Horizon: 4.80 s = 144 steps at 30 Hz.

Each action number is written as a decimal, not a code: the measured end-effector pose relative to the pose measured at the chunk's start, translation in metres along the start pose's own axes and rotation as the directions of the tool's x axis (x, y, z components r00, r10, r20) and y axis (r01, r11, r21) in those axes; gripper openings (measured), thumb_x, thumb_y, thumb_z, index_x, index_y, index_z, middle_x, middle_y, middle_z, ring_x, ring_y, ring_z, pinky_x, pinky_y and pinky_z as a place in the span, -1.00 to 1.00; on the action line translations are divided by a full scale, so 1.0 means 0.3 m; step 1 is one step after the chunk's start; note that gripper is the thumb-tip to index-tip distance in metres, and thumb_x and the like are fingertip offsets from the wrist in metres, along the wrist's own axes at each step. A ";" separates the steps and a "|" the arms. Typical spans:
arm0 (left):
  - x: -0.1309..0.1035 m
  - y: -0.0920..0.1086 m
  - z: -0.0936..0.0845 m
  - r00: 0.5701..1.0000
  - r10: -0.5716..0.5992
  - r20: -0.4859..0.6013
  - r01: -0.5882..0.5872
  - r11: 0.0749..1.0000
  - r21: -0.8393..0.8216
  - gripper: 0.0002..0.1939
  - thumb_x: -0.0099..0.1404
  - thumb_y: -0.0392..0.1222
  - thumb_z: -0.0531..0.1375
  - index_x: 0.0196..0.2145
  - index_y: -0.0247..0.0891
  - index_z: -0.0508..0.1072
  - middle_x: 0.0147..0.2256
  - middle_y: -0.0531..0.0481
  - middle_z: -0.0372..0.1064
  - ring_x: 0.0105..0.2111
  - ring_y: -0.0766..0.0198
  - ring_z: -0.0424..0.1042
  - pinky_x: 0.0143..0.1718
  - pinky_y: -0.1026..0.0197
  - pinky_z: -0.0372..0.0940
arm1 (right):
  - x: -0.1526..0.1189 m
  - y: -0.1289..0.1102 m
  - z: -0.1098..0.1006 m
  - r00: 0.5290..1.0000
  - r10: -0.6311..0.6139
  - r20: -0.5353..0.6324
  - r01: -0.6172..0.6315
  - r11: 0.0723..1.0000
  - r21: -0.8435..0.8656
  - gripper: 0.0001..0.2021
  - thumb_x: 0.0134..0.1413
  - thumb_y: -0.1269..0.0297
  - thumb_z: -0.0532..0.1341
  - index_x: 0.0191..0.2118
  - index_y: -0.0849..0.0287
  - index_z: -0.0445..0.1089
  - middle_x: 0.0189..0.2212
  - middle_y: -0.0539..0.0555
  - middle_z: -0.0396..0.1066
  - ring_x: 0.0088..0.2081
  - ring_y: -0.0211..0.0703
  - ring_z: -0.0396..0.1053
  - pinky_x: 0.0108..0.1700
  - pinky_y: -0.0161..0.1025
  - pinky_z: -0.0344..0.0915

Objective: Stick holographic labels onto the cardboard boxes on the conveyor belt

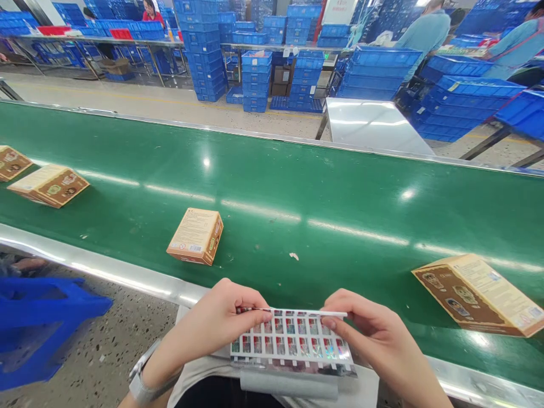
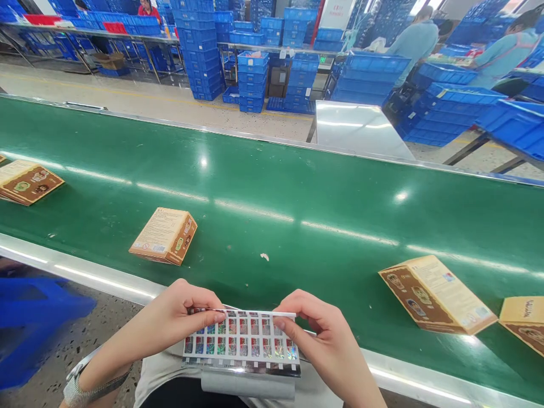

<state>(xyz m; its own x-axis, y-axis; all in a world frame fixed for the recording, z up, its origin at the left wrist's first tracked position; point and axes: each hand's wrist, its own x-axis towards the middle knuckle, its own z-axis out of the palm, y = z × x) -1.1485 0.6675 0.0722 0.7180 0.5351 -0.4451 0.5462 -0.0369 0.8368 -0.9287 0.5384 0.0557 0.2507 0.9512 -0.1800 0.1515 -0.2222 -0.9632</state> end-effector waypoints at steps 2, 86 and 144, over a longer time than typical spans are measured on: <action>-0.003 0.002 -0.006 1.000 -0.006 0.008 0.006 0.999 0.038 -0.68 0.29 -0.06 0.16 -0.47 -0.30 0.57 -0.61 0.14 0.22 -0.57 0.38 0.09 -0.56 0.30 -0.06 | 0.000 -0.002 0.002 1.000 0.011 -0.005 -0.011 1.000 -0.004 -0.67 0.10 -0.07 0.36 -0.48 0.08 0.56 -0.46 0.04 0.43 -0.44 -0.17 0.36 -0.37 -0.30 0.34; 0.083 -0.023 0.151 0.791 0.599 0.126 -0.568 0.642 0.515 -0.90 0.26 -0.34 0.37 -0.42 -0.25 0.57 0.40 -0.12 0.04 0.39 -0.10 0.06 0.39 -0.21 0.00 | 0.225 -0.014 0.008 0.818 -0.119 -0.563 -0.061 0.955 -0.290 -0.66 0.07 -0.02 0.21 -0.15 0.11 0.32 -0.38 0.16 0.58 -0.38 0.04 0.55 -0.34 -0.09 0.43; -0.010 -0.005 0.030 0.995 -0.002 -0.097 0.006 0.999 0.044 -0.85 0.22 -0.11 0.23 -0.36 -0.22 0.55 -0.54 0.12 0.43 -0.52 0.33 0.25 -0.46 0.32 0.08 | 0.023 0.036 0.085 1.000 -0.028 -0.008 0.029 0.998 0.059 -0.52 0.21 0.01 0.33 0.18 0.03 0.35 -0.42 -0.04 0.47 -0.46 -0.20 0.45 -0.38 -0.29 0.44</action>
<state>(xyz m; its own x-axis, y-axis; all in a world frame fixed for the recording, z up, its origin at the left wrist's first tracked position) -1.1476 0.6582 0.0694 0.6717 0.6145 -0.4138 0.5694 -0.0709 0.8190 -0.9497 0.5481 0.0388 0.2541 0.9553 -0.1510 0.1018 -0.1816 -0.9781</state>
